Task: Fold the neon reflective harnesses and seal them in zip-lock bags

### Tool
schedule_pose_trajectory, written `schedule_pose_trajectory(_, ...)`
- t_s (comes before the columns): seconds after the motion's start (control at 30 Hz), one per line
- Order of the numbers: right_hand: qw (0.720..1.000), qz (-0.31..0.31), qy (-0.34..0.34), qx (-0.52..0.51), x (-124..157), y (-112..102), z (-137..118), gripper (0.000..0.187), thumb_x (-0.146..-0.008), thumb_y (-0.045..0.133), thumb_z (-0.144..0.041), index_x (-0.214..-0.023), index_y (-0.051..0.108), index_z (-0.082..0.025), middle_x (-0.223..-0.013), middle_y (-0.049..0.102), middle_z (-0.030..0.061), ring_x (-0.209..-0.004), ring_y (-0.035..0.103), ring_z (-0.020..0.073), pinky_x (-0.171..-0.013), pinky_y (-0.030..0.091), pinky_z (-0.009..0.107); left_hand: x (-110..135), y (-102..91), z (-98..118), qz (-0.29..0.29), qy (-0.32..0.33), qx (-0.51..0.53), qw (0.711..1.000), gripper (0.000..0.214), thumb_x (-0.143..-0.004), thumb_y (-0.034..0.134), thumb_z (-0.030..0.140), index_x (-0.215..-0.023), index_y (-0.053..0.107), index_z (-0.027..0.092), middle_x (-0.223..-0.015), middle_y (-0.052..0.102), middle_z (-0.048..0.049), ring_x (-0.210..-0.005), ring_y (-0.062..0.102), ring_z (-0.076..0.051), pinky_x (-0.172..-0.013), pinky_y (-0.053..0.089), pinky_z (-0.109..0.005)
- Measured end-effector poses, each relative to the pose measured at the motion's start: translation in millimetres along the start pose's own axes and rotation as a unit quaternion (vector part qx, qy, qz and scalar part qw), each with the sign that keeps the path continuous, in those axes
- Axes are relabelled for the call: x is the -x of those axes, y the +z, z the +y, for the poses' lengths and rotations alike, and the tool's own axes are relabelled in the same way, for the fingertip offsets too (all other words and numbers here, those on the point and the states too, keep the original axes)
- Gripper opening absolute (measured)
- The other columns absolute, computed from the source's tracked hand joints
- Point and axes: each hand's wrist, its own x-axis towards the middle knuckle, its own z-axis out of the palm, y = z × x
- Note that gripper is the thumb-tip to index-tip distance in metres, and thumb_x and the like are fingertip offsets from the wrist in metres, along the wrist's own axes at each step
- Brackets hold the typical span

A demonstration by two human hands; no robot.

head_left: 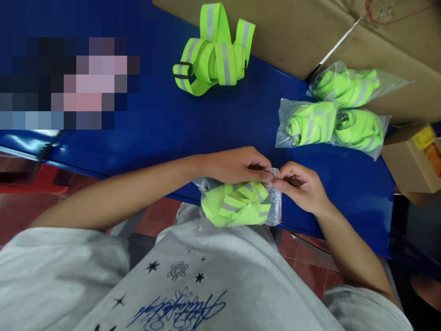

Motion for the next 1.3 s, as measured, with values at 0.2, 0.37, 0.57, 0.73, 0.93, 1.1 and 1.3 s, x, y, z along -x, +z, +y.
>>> schedule_pose_trajectory(0.2, 0.993, -0.044, 0.092, -0.055, -1, -3, -3, 0.04, -0.099, 0.069, -0.053, -0.079, 0.067, -0.019, -0.069, 0.066, 0.0006, -0.06, 0.059, 0.0108, -0.056, 0.047, 0.023, 2, -1.5, 2, -0.039, -0.008, -0.004, 0.999, 0.039, -0.1, 0.059, 0.047, -0.088, 0.073, 0.012, -0.073, 0.062, -0.0012, -0.065, 0.051, -0.01, -0.058, 0.032, -0.023)
schedule_pose_trajectory(0.37, 0.998, -0.031, 0.01, 0.056, 3, 1, -4, 0.027, -0.103, 0.065, -0.045, -0.092, 0.069, -0.021, -0.077, 0.069, -0.0001, -0.067, 0.062, 0.0101, -0.066, 0.051, 0.023, 2, -2.1, 1, -0.042, -0.009, -0.01, 0.999, 0.035, -0.1, 0.06, 0.043, -0.085, 0.071, 0.013, -0.071, 0.058, 0.0001, -0.065, 0.049, -0.01, -0.059, 0.033, -0.023)
schedule_pose_trajectory(0.57, 1.0, -0.006, 0.012, 0.006, 0, 1, -5, 0.021, -0.094, 0.079, -0.04, -0.09, 0.072, -0.021, -0.078, 0.072, 0.0001, -0.066, 0.064, 0.0104, -0.063, 0.05, 0.023, 2, -0.5, 3, -0.048, -0.004, -0.007, 0.999, 0.034, -0.1, 0.061, 0.04, -0.08, 0.069, 0.013, -0.068, 0.054, 0.0017, -0.062, 0.046, -0.008, -0.059, 0.033, -0.023)
schedule_pose_trajectory(0.73, 0.995, -0.024, 0.082, -0.041, -1, 1, -6, 0.036, -0.101, 0.067, -0.051, -0.084, 0.069, -0.019, -0.07, 0.068, 0.0009, -0.062, 0.061, 0.0114, -0.059, 0.05, 0.024, 2, 0.8, 6, -0.062, -0.009, 0.002, 0.998, 0.032, -0.1, 0.061, 0.039, -0.085, 0.073, 0.013, -0.07, 0.06, 0.0, -0.064, 0.049, -0.009, -0.06, 0.035, -0.022)
schedule_pose_trajectory(0.93, 0.998, -0.024, -0.014, 0.056, 1, 0, -7, 0.018, -0.099, 0.072, -0.04, -0.096, 0.072, -0.022, -0.084, 0.073, 0.0005, -0.07, 0.064, 0.0102, -0.067, 0.053, 0.023, 3, 1.1, 5, -0.062, -0.006, -0.005, 0.998, 0.034, -0.099, 0.061, 0.04, -0.078, 0.069, 0.015, -0.067, 0.055, 0.0012, -0.062, 0.047, -0.009, -0.059, 0.033, -0.024)
schedule_pose_trajectory(1.1, 0.997, -0.037, 0.036, 0.055, -1, -9, -6, 0.028, -0.098, 0.071, -0.049, -0.09, 0.073, -0.022, -0.07, 0.069, 0.0001, -0.06, 0.063, 0.0117, -0.058, 0.051, 0.025, 3, 0.8, 7, -0.061, -0.004, -0.005, 0.998, 0.033, -0.098, 0.06, 0.038, -0.075, 0.068, 0.015, -0.066, 0.056, 0.0012, -0.062, 0.048, -0.009, -0.06, 0.034, -0.024)
schedule_pose_trajectory(1.3, 0.986, 0.074, -0.035, 0.144, 6, -6, -11, 0.018, -0.104, 0.064, -0.038, -0.098, 0.073, -0.024, -0.078, 0.072, 0.0001, -0.065, 0.064, 0.0104, -0.065, 0.053, 0.025, 6, -1.1, 9, -0.036, -0.01, -0.008, 0.999, 0.031, -0.096, 0.062, 0.036, -0.076, 0.072, 0.015, -0.064, 0.057, 0.0009, -0.06, 0.048, -0.009, -0.059, 0.033, -0.024)
